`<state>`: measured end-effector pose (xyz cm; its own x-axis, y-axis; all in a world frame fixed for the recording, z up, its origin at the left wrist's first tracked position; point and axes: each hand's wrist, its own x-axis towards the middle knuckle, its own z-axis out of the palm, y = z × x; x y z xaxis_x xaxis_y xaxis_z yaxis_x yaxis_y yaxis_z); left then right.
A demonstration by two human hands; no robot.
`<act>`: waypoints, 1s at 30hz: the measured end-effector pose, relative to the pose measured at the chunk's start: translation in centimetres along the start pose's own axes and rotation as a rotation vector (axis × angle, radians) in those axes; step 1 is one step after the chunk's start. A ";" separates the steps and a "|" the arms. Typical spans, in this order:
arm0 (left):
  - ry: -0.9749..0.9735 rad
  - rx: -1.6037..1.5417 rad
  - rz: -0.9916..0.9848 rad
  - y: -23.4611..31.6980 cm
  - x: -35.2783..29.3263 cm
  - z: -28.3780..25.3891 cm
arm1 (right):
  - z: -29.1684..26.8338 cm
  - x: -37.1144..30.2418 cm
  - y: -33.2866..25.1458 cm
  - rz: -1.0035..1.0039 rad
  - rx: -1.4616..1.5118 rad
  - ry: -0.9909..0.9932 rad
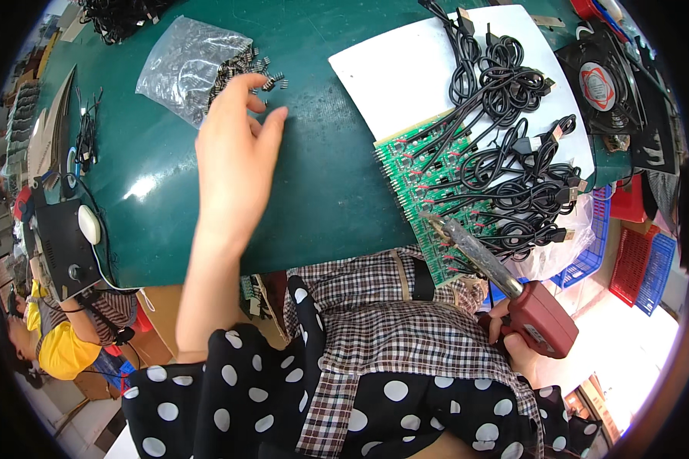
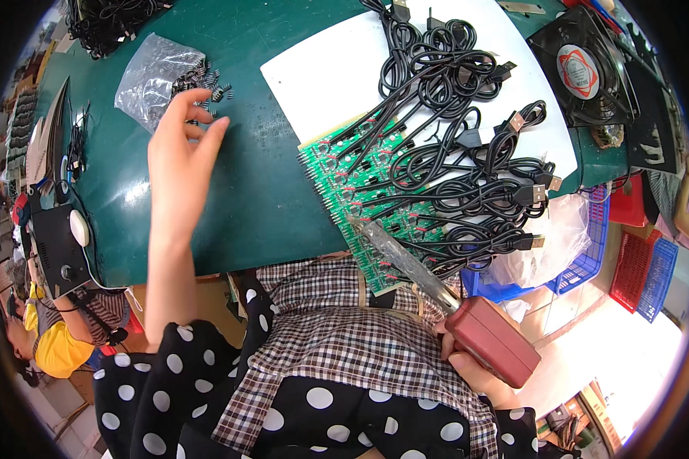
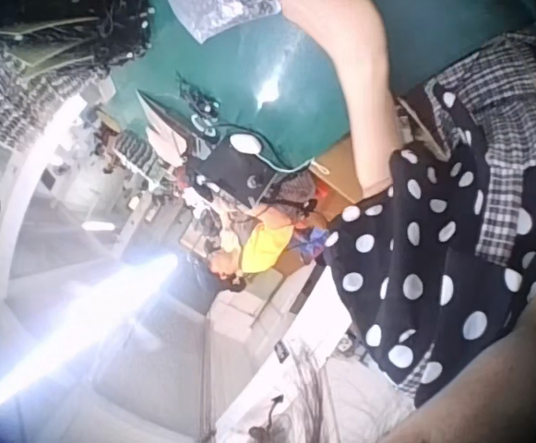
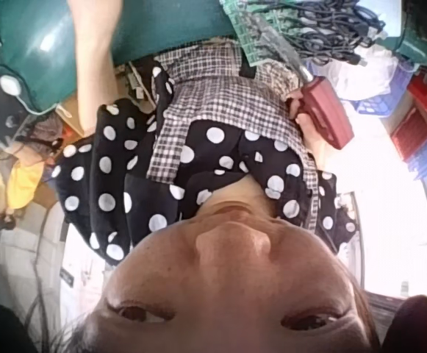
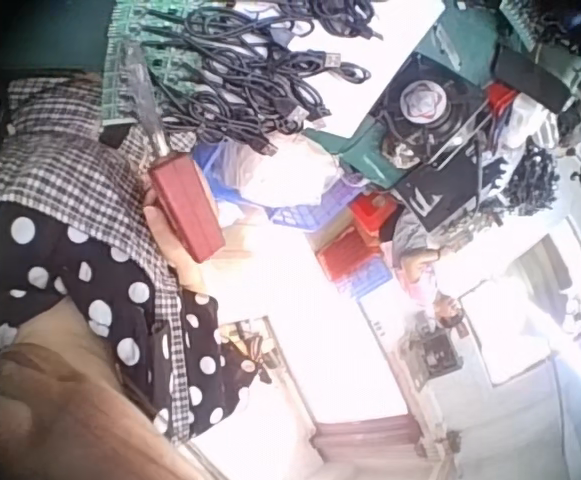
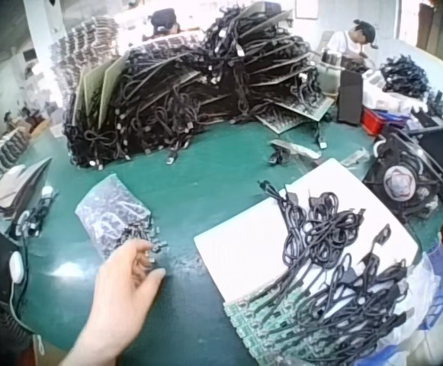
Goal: The person picks up electronic components from the table by hand, places them onto a circuit board, and solders them using a soldering gun.
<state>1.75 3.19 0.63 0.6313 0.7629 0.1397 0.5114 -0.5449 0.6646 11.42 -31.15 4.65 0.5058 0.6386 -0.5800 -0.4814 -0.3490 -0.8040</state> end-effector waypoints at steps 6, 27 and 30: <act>-0.059 0.124 0.047 -0.9 3.6 0.9 | 0.1 -0.3 0.4 -0.044 0.063 0.049; -0.124 -0.034 -0.024 -0.1 -1.0 -0.1 | -0.5 -0.4 0.5 -0.059 0.060 0.004; -0.195 0.057 0.046 0.2 -0.3 -0.6 | -0.6 -0.4 0.7 -0.076 0.064 0.004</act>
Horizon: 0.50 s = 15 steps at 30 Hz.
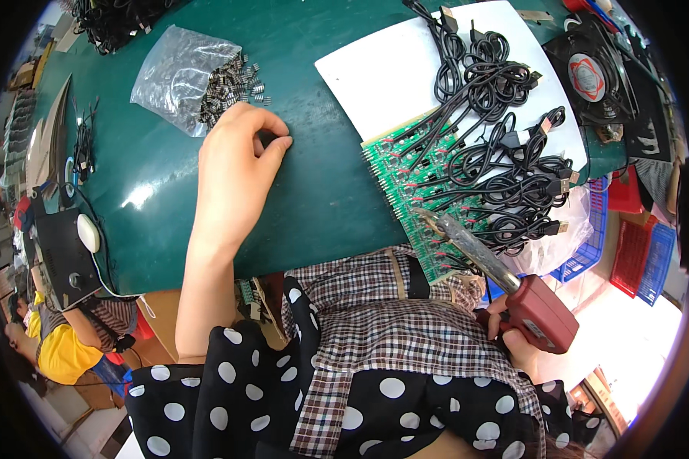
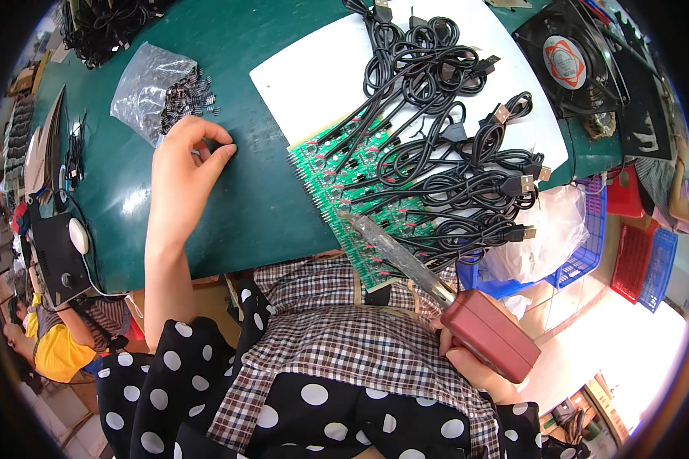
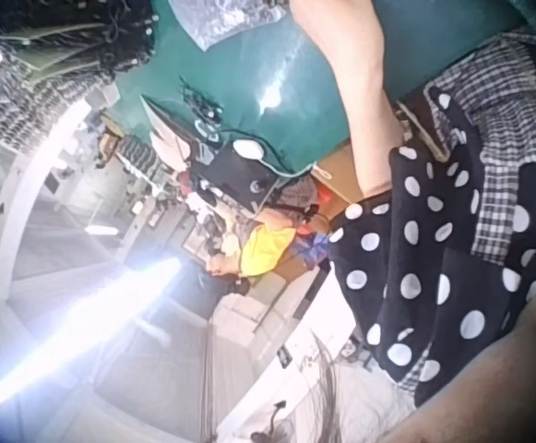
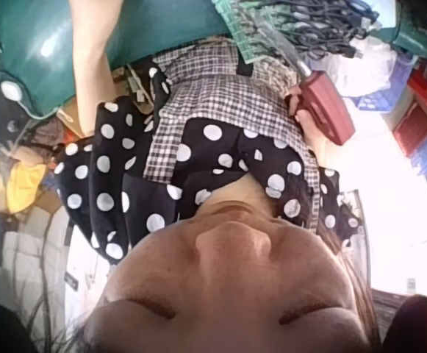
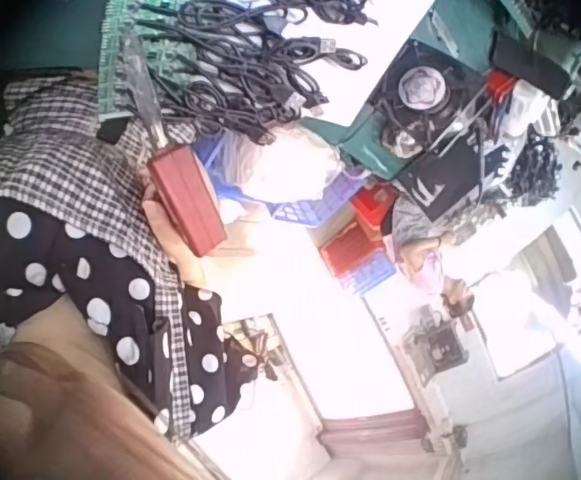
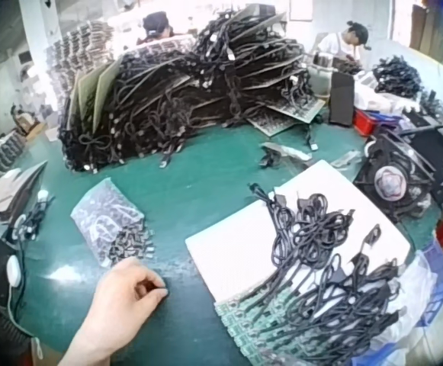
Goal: The person picks up electronic components from the table by hand, places them onto a circuit board, and solders them using a soldering gun.
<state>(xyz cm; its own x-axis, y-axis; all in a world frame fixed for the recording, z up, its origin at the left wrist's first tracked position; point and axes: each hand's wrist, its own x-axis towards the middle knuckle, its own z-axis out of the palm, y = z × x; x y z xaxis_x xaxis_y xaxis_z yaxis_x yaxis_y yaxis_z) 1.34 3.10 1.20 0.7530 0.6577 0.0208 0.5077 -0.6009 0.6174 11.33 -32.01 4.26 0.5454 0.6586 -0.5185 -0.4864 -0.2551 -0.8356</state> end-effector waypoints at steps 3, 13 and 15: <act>0.038 -0.190 -0.067 0.7 -0.4 -0.1 | 0.0 0.1 0.1 -0.019 -0.004 0.003; -0.309 -1.125 -0.366 5.6 -7.2 3.7 | 0.1 0.6 -0.8 -0.041 -0.199 0.003; -0.274 -1.145 -0.420 6.2 -7.6 4.2 | 0.2 0.6 -0.8 -0.039 -0.191 -0.006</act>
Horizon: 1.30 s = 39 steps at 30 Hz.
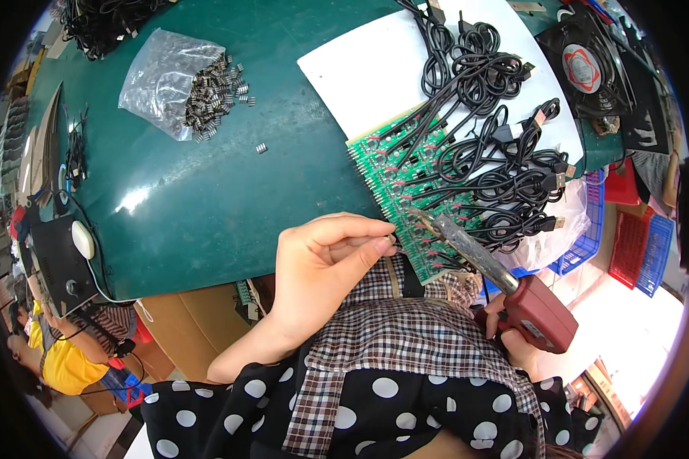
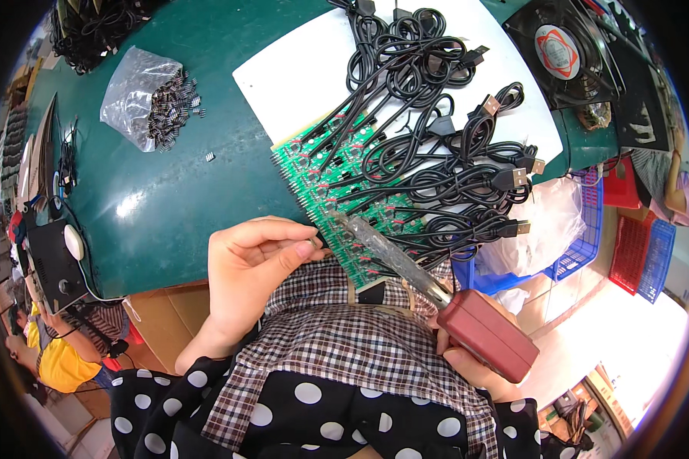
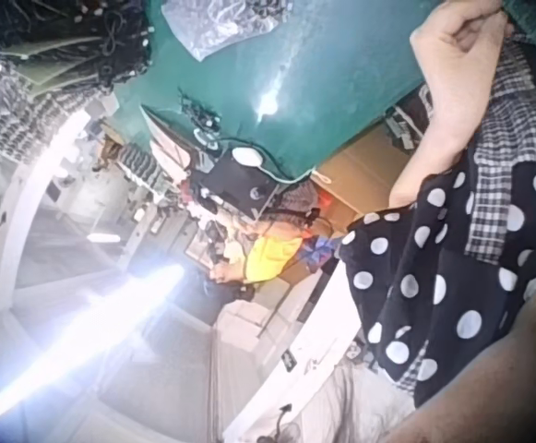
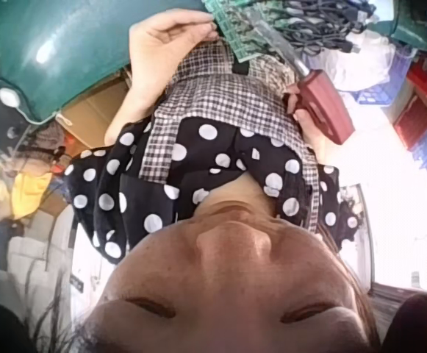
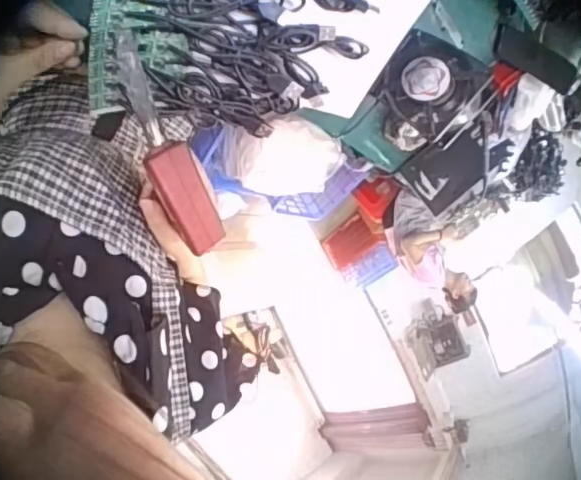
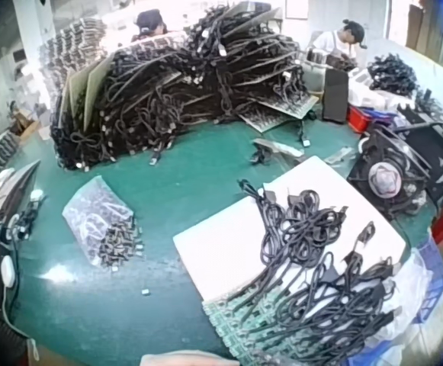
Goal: The person picks up electronic components from the table by hand, places them onto a circuit board, and solders them using a soldering gun.
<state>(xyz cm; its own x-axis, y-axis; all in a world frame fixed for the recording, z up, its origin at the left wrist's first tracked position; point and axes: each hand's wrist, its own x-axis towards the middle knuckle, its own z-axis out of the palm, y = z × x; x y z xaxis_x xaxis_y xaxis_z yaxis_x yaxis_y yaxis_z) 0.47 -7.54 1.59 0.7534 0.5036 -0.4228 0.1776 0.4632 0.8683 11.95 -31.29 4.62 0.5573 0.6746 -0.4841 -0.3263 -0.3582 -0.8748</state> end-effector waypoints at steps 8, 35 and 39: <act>0.028 -0.043 0.041 -1.0 0.0 0.5 | 0.1 -0.5 0.3 0.007 0.153 0.036; 0.046 -0.063 0.092 -1.3 0.6 0.9 | -1.2 -0.6 0.7 -0.062 -0.469 -0.108; 0.043 -0.066 0.098 -1.3 0.7 0.9 | -1.4 -1.3 1.8 0.080 -0.219 -0.020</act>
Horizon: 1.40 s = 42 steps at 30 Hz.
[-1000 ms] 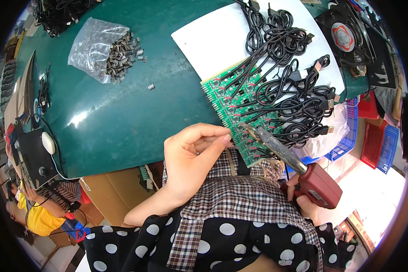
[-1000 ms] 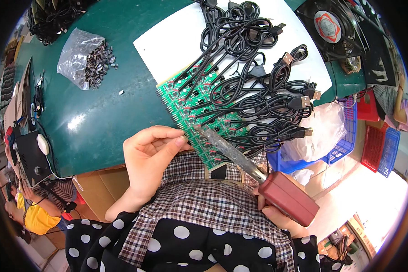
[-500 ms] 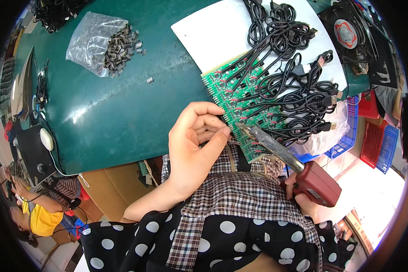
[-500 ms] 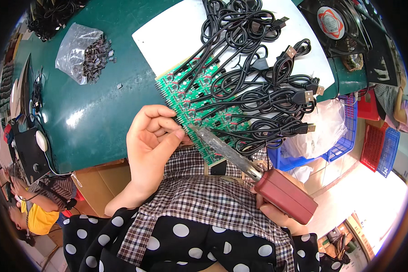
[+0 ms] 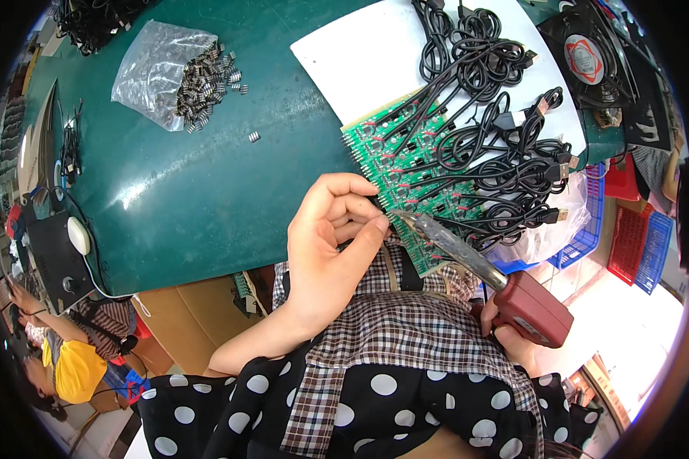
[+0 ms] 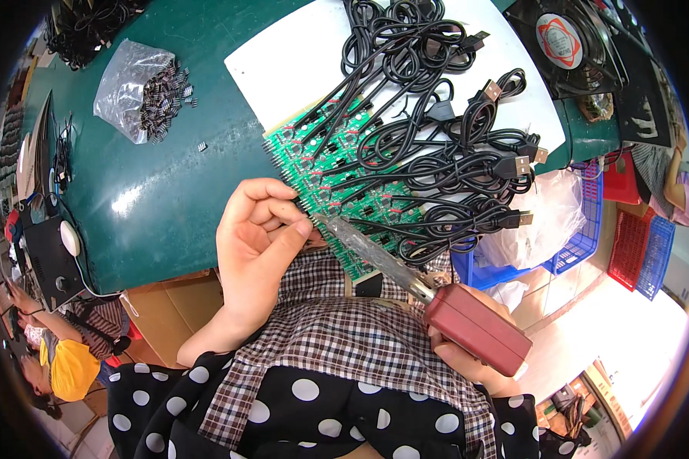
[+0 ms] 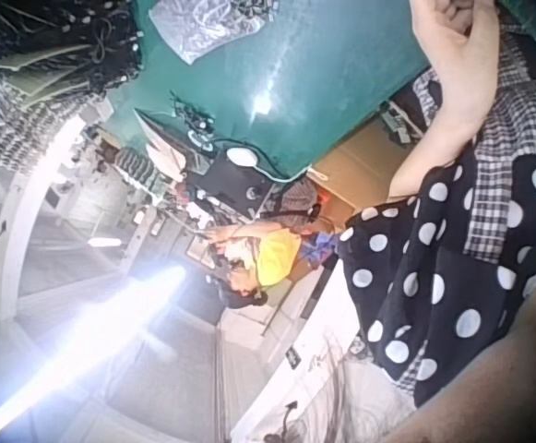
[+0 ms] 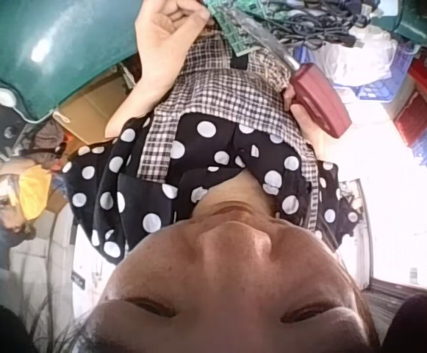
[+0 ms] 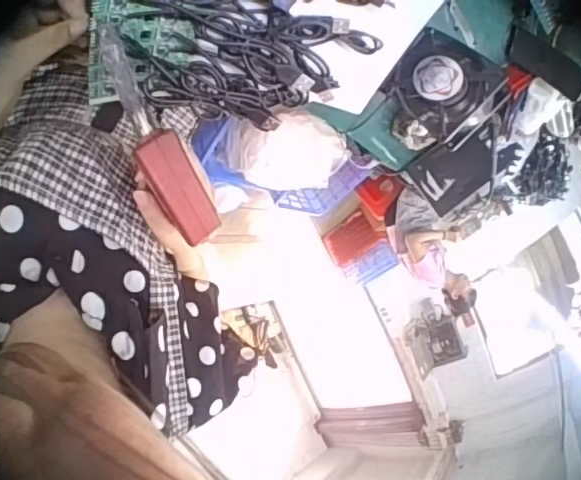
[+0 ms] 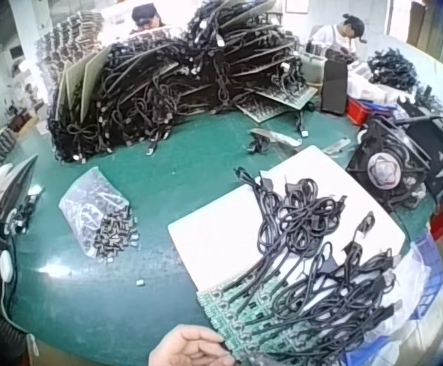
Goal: The person picks up electronic components from the table by hand, places them onto a circuit board, and solders them using a soldering gun.
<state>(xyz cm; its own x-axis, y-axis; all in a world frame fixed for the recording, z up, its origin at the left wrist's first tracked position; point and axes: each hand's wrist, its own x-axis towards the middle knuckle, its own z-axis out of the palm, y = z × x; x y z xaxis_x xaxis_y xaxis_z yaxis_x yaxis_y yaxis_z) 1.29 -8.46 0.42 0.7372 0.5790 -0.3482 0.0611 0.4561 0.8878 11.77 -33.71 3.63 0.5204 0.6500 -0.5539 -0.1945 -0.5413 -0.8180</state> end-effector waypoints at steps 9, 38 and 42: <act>0.010 -0.004 0.006 -0.1 -0.1 0.1 | -1.0 -1.4 3.9 -0.123 -0.167 0.018; 0.010 0.020 0.023 -0.1 0.0 0.3 | 0.5 0.3 -1.3 0.042 -0.015 -0.013; 0.007 0.020 0.026 -0.2 0.0 0.4 | 0.5 0.0 -0.7 0.036 -0.032 0.028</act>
<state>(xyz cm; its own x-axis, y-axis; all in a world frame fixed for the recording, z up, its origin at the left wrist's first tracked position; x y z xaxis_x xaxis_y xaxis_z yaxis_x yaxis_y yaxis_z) 1.51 -8.77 0.39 0.7341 0.5952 -0.3268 0.0555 0.4270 0.9026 11.47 -33.05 4.13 0.5363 0.6152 -0.5779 -0.1868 -0.5812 -0.7920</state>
